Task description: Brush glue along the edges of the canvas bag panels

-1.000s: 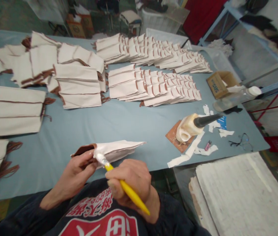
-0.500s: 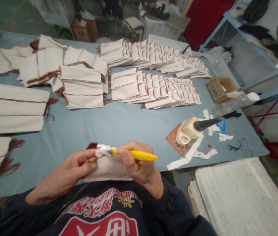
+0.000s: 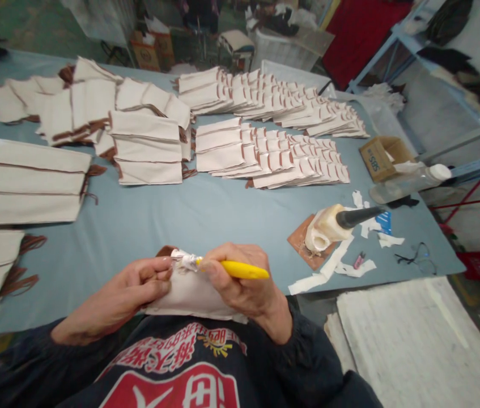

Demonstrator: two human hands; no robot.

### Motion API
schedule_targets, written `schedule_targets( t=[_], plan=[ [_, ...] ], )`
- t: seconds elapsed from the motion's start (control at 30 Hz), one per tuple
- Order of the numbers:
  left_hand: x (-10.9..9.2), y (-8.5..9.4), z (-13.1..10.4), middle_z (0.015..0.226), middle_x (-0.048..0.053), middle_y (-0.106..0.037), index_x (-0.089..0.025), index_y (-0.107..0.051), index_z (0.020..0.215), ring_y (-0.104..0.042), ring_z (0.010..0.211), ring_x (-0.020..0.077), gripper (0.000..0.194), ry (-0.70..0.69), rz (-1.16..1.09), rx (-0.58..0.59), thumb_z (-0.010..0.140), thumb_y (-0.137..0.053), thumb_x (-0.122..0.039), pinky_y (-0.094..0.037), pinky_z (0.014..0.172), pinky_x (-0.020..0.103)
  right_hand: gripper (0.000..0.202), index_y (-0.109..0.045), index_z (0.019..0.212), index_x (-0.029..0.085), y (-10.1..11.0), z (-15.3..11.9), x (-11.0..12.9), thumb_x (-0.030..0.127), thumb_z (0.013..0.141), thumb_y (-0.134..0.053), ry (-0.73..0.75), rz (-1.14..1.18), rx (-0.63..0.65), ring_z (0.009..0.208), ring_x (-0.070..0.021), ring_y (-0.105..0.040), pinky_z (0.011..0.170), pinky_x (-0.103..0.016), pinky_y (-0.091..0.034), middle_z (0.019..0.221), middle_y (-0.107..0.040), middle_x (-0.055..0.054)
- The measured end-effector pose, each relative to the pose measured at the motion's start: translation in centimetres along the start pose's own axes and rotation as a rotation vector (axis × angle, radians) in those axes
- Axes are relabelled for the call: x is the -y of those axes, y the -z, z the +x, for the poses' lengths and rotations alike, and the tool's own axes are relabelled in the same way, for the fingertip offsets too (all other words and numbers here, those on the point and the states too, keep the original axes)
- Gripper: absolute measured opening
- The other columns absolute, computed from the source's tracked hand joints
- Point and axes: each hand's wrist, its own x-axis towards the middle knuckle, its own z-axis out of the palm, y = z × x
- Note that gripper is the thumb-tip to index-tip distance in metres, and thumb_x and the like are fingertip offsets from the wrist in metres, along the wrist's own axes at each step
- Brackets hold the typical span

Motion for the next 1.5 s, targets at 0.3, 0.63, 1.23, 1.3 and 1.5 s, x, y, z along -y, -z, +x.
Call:
schedule_targets(
  t=[0.3,0.63,1.23,1.3,1.5],
  plan=[
    [-0.1,0.5,0.5,0.072,-0.003,-0.058,-0.015,-0.072,0.099,-0.054,0.065,0.0109,0.027,-0.050,0.051,-0.020,0.074,-0.073,-0.022,-0.040,0.059,0.018,0.032,-0.067,0.088,0.023,-1.6,-0.9,-2.1,0.042,0.106,-0.048,-0.045,0.044,-0.098,0.054,-0.0126,-0.063,0.051,-0.027,-0.050,0.068,-0.070,0.000],
    [-0.4,-0.1,0.7,0.077,-0.002,-0.060,-0.016,-0.069,0.093,-0.053,0.066,0.0117,0.019,-0.078,0.095,0.010,0.076,-0.070,-0.026,-0.043,0.066,0.023,0.028,-0.067,0.084,0.023,-2.1,0.5,-1.2,0.031,0.105,-0.050,0.084,-0.024,-0.087,0.058,-0.0119,-0.067,0.056,-0.025,-0.052,0.070,-0.073,0.001],
    [0.1,0.4,0.5,0.081,0.000,-0.061,-0.016,-0.067,0.091,-0.054,0.070,0.0135,0.020,-0.090,0.168,-0.014,0.076,-0.071,-0.028,-0.041,0.065,0.023,0.022,-0.066,0.098,0.025,-2.6,-0.7,-1.8,0.034,0.107,-0.049,0.074,0.028,-0.208,0.067,-0.0135,-0.071,0.063,-0.026,-0.056,0.078,-0.075,0.000],
    [0.0,0.3,0.3,0.082,0.001,-0.063,-0.015,-0.069,0.093,-0.055,0.070,0.0135,0.023,-0.090,0.155,-0.026,0.075,-0.073,-0.028,-0.041,0.065,0.023,0.020,-0.067,0.105,0.024,-2.8,-1.7,-2.2,0.034,0.107,-0.050,0.006,-0.049,-0.251,0.072,-0.0150,-0.073,0.067,-0.028,-0.058,0.083,-0.076,-0.002],
    [-0.2,0.6,0.5,0.078,0.000,-0.061,-0.014,-0.074,0.105,-0.051,0.068,0.0127,0.034,-0.112,0.163,-0.016,0.078,-0.077,-0.035,-0.039,0.062,0.021,0.021,-0.069,0.108,0.020,-4.4,-3.0,-3.1,0.028,0.105,-0.050,-0.039,-0.225,-0.133,0.085,-0.0172,-0.076,0.075,-0.026,-0.058,0.095,-0.079,-0.008]
  ],
)
